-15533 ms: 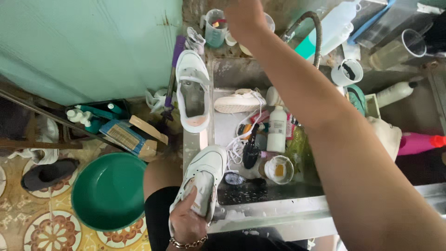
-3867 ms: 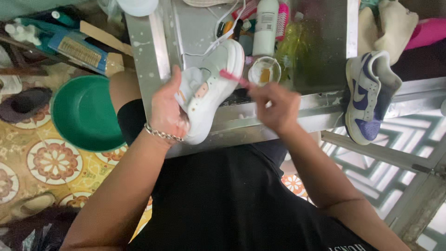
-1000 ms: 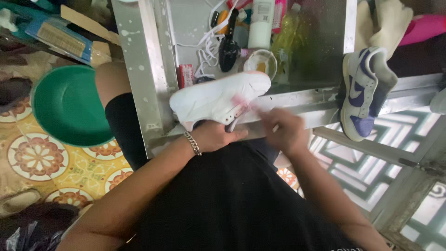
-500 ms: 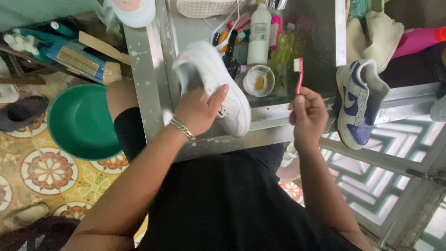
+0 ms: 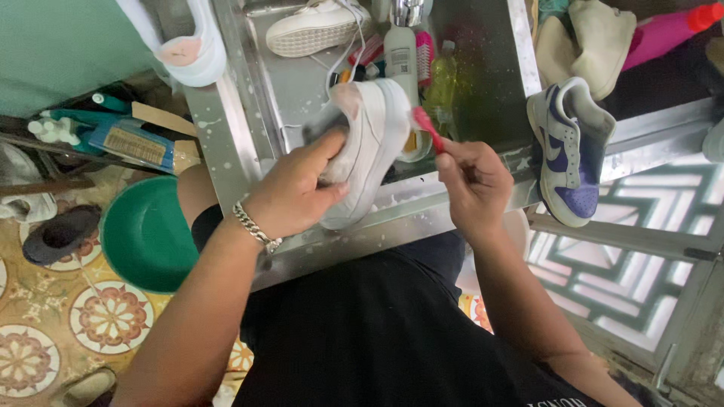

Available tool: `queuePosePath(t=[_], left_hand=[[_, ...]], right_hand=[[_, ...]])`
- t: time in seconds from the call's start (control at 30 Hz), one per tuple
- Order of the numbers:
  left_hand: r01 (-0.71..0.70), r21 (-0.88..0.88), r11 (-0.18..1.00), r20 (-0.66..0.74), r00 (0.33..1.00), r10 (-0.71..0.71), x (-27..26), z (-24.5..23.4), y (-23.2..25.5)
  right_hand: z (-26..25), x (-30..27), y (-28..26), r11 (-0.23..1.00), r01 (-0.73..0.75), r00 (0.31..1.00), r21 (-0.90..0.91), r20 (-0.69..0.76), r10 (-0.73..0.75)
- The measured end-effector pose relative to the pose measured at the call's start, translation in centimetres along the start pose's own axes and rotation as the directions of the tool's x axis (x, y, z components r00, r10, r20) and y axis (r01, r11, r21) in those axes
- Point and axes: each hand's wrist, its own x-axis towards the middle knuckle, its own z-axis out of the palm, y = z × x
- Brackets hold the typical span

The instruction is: The person cleans white and purple sneakers in a sink by applying soap with brushes, scrubbing the surfaces and edges, and rinsing them with water from a spray nozzle.

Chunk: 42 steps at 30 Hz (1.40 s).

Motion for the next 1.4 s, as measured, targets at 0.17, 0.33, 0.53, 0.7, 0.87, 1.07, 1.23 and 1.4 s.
queuePosePath(t=[0.17, 0.33, 0.53, 0.7, 0.87, 1.07, 1.23, 1.4], left_hand=[[-0.106, -0.107, 0.989, -0.149, 0.985, 0.090, -0.5, 2.9, -0.4], [-0.111, -0.297, 0.948, -0.178, 0.982, 0.059, -0.7, 5.0, -1.1], [-0.130, -0.322, 0.938, -0.162, 0.983, 0.081, -0.5, 5.7, -1.0], [-0.142, -0.343, 0.929, -0.144, 0.985, 0.098, -1.0, 6.6, -1.9], [-0.102, -0.318, 0.943, -0.127, 0.990, 0.064, -0.9, 4.8, 0.4], [-0.336, -0.032, 0.941, -0.127, 0.936, 0.330, 0.9, 1.0, 5.0], [-0.245, 0.126, 0.961, -0.100, 0.961, 0.258, 0.5, 2.6, 1.6], [-0.164, 0.016, 0.986, -0.102, 0.981, 0.165, -0.5, 5.6, -1.7]], right_hand=[[2.0, 2.2, -4.7, 0.939, 0.202, 0.979, -0.279, 0.055, -0.195], [1.7, 1.2, -5.8, 0.902, 0.232, 0.969, -0.365, 0.172, -0.180], [2.5, 0.8, -7.1, 0.870, 0.219, 0.970, -0.442, 0.191, -0.148], [1.1, 1.7, -4.6, 0.921, 0.240, 0.970, -0.308, 0.111, -0.215], [1.5, -0.6, -8.1, 0.905, 0.198, 0.972, -0.376, 0.191, -0.133], [-0.4, 1.2, -7.1, 0.951, 0.164, 0.986, -0.263, 0.066, -0.151], [-3.3, 0.0, -2.9, 0.988, 0.074, 0.997, -0.137, 0.020, -0.072], [-1.4, -2.9, -4.0, 0.980, -0.105, 0.986, -0.168, 0.115, 0.125]])
